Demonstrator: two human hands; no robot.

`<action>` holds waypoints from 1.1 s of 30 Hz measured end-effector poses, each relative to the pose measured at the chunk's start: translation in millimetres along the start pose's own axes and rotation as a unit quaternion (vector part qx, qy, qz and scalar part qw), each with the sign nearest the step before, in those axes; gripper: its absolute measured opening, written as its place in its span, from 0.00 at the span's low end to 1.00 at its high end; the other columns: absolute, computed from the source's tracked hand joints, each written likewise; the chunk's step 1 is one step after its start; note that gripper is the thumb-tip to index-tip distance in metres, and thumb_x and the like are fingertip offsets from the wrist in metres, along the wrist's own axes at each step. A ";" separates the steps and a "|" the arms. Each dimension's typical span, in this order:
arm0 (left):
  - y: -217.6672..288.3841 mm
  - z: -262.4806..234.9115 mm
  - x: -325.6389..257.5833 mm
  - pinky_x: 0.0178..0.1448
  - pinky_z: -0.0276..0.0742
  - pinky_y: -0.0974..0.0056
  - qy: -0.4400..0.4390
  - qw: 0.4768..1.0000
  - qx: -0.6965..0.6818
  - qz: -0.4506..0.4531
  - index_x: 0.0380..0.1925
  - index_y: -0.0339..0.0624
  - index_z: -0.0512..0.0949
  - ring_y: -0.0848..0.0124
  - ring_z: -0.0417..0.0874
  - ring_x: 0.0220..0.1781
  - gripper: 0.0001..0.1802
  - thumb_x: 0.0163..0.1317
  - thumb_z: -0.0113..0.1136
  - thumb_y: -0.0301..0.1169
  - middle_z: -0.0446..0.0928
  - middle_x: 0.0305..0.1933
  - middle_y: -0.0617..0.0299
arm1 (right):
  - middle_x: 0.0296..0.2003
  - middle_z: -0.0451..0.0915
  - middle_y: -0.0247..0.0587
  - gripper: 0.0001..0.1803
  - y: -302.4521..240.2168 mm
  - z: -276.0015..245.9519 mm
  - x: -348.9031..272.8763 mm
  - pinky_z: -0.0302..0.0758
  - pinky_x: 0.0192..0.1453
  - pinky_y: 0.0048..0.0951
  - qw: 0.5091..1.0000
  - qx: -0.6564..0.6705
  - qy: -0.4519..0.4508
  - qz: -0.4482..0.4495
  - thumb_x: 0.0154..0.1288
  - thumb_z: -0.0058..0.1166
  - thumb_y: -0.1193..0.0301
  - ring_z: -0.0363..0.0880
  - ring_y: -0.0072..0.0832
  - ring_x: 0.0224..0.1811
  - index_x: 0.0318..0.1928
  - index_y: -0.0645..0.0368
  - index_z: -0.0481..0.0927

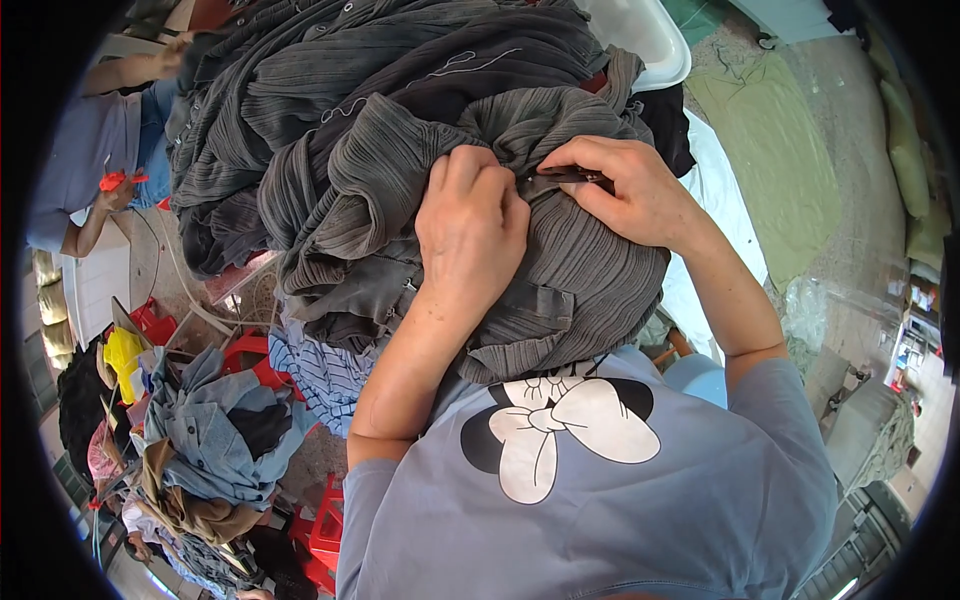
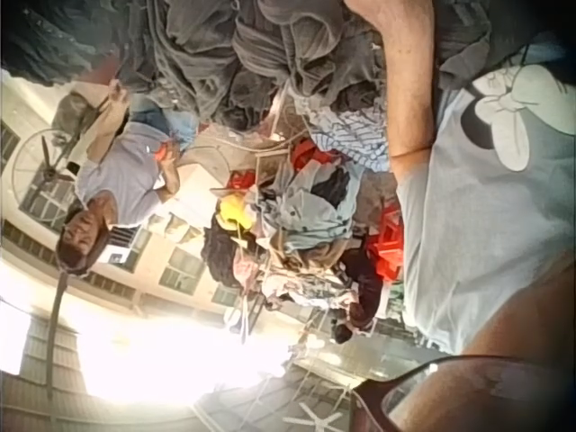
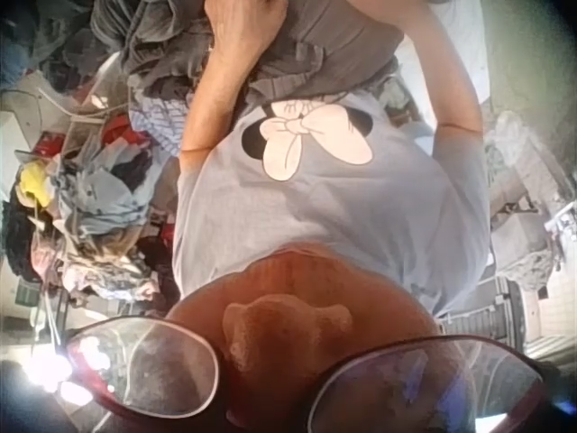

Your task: Inspecting and organizing grey fabric garment pieces with hook-and-eye closures on a table in a workshop.

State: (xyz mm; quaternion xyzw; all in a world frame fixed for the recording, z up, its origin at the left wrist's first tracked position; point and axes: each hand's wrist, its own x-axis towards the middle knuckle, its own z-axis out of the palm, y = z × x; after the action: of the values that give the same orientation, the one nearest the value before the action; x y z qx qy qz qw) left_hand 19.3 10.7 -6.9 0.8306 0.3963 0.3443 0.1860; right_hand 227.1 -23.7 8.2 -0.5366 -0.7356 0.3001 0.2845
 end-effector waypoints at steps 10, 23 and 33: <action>10.2 -31.1 6.7 0.35 0.67 0.74 -0.074 0.838 -0.472 -0.263 0.40 0.34 0.77 0.85 0.70 0.32 0.03 0.71 0.55 0.22 0.74 0.33 0.70 | 0.32 0.83 0.35 0.13 -21.3 -5.4 3.8 0.76 0.34 0.28 0.999 0.029 0.031 -0.029 0.56 0.66 0.72 0.82 0.28 0.29 0.42 0.57 0.81; 44.2 -42.8 10.2 0.44 0.77 0.69 -0.058 0.919 -0.386 -0.055 0.44 0.35 0.80 0.69 0.82 0.39 0.15 0.57 0.68 0.19 0.79 0.40 0.59 | 0.26 0.75 0.35 0.15 -58.1 -35.9 -15.1 0.68 0.25 0.31 0.979 -0.061 0.122 -0.153 0.41 0.65 0.77 0.75 0.31 0.23 0.32 0.58 0.75; 42.6 -31.9 11.0 0.47 0.78 0.60 -0.233 0.932 -0.276 -0.035 0.42 0.35 0.81 0.58 0.84 0.42 0.14 0.53 0.69 0.22 0.79 0.39 0.53 | 0.28 0.76 0.41 0.10 -42.8 -60.1 -59.6 0.71 0.33 0.39 0.994 -0.050 -0.089 0.040 0.49 0.61 0.73 0.78 0.40 0.31 0.33 0.59 0.76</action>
State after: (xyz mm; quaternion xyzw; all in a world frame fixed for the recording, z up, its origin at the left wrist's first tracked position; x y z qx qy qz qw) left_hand 23.8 -5.8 44.7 0.7891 0.2596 0.2301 0.5069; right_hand 260.8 -83.2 74.0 -0.5501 -0.7502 0.3203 0.1786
